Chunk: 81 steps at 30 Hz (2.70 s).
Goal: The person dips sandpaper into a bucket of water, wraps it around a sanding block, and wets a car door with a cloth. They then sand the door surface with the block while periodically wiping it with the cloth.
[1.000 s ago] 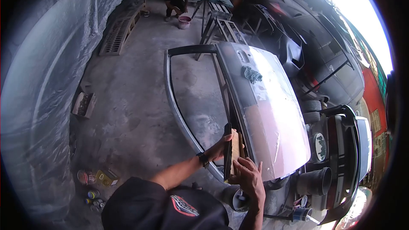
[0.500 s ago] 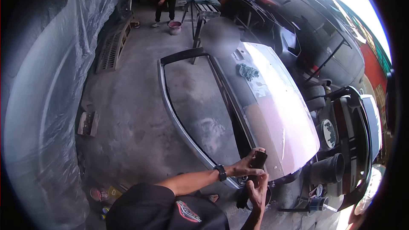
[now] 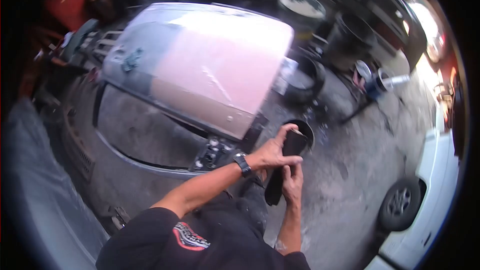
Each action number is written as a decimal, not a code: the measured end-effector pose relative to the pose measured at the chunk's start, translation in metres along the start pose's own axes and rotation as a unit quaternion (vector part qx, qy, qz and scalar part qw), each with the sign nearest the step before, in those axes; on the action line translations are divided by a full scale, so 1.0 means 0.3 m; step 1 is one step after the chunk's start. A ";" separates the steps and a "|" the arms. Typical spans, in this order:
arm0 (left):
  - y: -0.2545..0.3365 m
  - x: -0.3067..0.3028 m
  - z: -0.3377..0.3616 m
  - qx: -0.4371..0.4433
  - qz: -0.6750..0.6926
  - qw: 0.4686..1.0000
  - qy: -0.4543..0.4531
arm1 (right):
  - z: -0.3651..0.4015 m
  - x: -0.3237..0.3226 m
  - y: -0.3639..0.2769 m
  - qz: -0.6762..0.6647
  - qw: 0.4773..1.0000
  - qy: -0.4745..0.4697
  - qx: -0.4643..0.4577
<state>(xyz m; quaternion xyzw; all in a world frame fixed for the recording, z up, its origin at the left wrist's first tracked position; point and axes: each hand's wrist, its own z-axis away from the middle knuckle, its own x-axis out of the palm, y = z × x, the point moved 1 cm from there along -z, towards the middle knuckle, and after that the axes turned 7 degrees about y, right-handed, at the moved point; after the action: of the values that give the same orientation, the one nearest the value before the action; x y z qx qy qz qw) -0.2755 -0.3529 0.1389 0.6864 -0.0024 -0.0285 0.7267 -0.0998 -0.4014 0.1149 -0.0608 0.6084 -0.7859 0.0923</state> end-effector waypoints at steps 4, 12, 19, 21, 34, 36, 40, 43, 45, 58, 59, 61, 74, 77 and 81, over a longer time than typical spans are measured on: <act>-0.217 0.205 -0.195 -0.084 -0.098 0.988 -0.087 | -0.113 -0.190 0.263 -0.042 0.993 0.111 0.004; -0.968 0.432 -0.376 -0.354 -0.195 0.912 -0.061 | -0.150 -0.219 1.044 -0.282 0.830 0.331 0.350; -1.621 0.509 -0.613 -0.280 -0.374 0.863 -0.191 | -0.264 -0.158 1.199 -0.607 0.685 0.232 0.328; -1.809 0.519 -0.660 -0.268 -0.422 0.824 -0.265 | -0.240 -0.114 1.308 -0.678 0.636 0.207 0.306; -2.636 0.657 -0.843 -0.337 -0.567 0.633 -0.405 | -0.195 -0.090 1.502 -0.714 0.589 0.213 0.313; -2.758 0.655 -0.801 -0.354 -0.564 0.636 -0.389 | -0.210 -0.100 1.507 -0.691 0.602 0.233 0.325; -2.865 0.545 -0.734 -0.337 -0.548 0.644 -0.414 | -0.221 -0.100 1.473 -0.686 0.590 0.238 0.352; -2.634 0.564 -0.864 -0.300 -0.518 0.630 -0.495 | -0.225 -0.106 1.462 -0.667 0.610 0.228 0.363; -2.587 0.554 -0.881 -0.282 -0.550 0.709 -0.341 | -0.242 -0.098 1.466 -0.660 0.621 0.215 0.364; -2.322 0.403 -0.727 -0.100 -0.561 0.772 -0.281 | -0.186 -0.094 1.607 -0.712 0.604 0.212 0.289; -2.246 0.420 -0.680 -0.137 -0.592 0.749 -0.264 | -0.187 -0.085 1.602 -0.703 0.603 0.217 0.309; -2.047 0.459 -0.613 -0.266 -0.482 0.829 -0.101 | -0.178 -0.068 1.578 -0.689 0.605 0.191 0.351; -0.468 0.593 -0.701 0.098 -0.087 0.989 0.064 | -0.237 -0.303 1.094 -0.310 0.858 0.163 0.377; -0.107 0.274 -0.635 0.277 -0.082 0.948 0.132 | -0.361 -0.250 0.962 -0.214 0.902 0.129 0.353; 0.077 -0.380 -0.484 0.340 -0.249 0.846 0.327 | -0.525 -0.117 0.786 -0.118 0.943 0.072 0.302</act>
<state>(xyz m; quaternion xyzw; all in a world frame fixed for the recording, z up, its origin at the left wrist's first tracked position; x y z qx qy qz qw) -0.3823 -0.2017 0.1577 0.8374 0.3971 0.0203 0.3751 -0.0817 -0.3021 -0.1522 -0.0445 0.3360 -0.9403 -0.0309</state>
